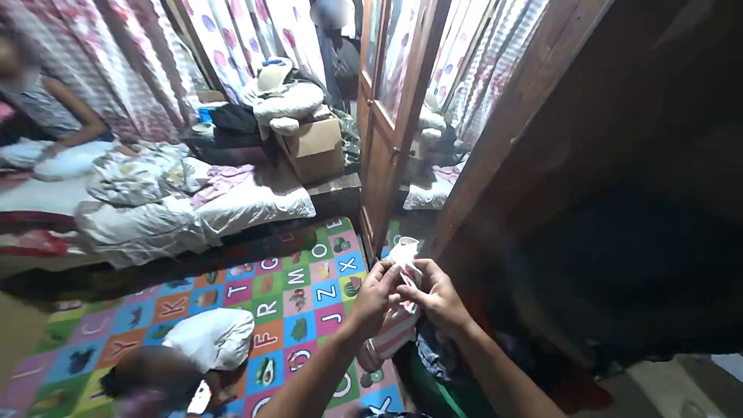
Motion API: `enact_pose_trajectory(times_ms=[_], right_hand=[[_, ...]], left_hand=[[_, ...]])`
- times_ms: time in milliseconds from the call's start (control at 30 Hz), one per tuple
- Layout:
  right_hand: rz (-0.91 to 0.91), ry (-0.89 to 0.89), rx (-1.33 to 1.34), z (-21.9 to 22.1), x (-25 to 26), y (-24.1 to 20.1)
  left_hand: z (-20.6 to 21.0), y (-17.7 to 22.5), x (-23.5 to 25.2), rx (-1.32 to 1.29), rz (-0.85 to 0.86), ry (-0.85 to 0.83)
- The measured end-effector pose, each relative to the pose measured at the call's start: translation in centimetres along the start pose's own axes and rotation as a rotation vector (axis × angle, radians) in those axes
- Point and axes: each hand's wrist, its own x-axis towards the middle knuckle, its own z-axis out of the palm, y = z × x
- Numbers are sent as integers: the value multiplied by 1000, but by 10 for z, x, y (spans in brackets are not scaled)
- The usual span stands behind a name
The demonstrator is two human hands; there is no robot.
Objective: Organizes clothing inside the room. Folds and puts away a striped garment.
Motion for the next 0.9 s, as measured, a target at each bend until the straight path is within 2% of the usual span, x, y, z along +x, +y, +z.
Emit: enact_pose_trajectory(times_ms=[67, 100, 167, 200, 233, 300, 333, 400, 467, 533, 600, 733, 833, 900], right_hand=[[-3, -4, 23, -6, 5, 0], [-5, -18, 19, -11, 5, -2], [-22, -104, 35, -19, 5, -12], [-36, -172, 61, -22, 5, -18], [-56, -264, 103, -25, 5, -23], [-76, -486, 173, -31, 10, -28], [-74, -587, 170, -34, 14, -31], [-62, -698, 72, -41, 19, -40], [-42, -668, -223, -52, 21, -52], [-18, -508, -723, -59, 22, -64], [71, -365, -1037, -59, 24, -61], [174, -280, -1096, -55, 22, -48], [82, -231, -946, -65, 17, -42], [-30, -280, -828, -77, 10, -41]], left_hand=[[-14, 9, -4, 130, 75, -115], [-24, 12, -4, 258, 171, -137], [-52, 12, 5, 489, 382, -67], [-67, 9, 13, 519, 405, -34], [-79, 3, 22, 501, 362, -37], [-90, -17, 32, 378, 222, -170], [-87, -25, 30, 283, 167, -254], [-74, -29, 20, 64, 44, -307], [-70, -29, 18, -15, -21, -331], [-71, -26, 25, -12, 29, -308], [-72, -21, 30, 70, 81, -280], [-63, -14, 28, 249, 115, -236], [-61, -8, 21, 384, 127, -262], [-64, -4, 14, 486, 185, -334]])
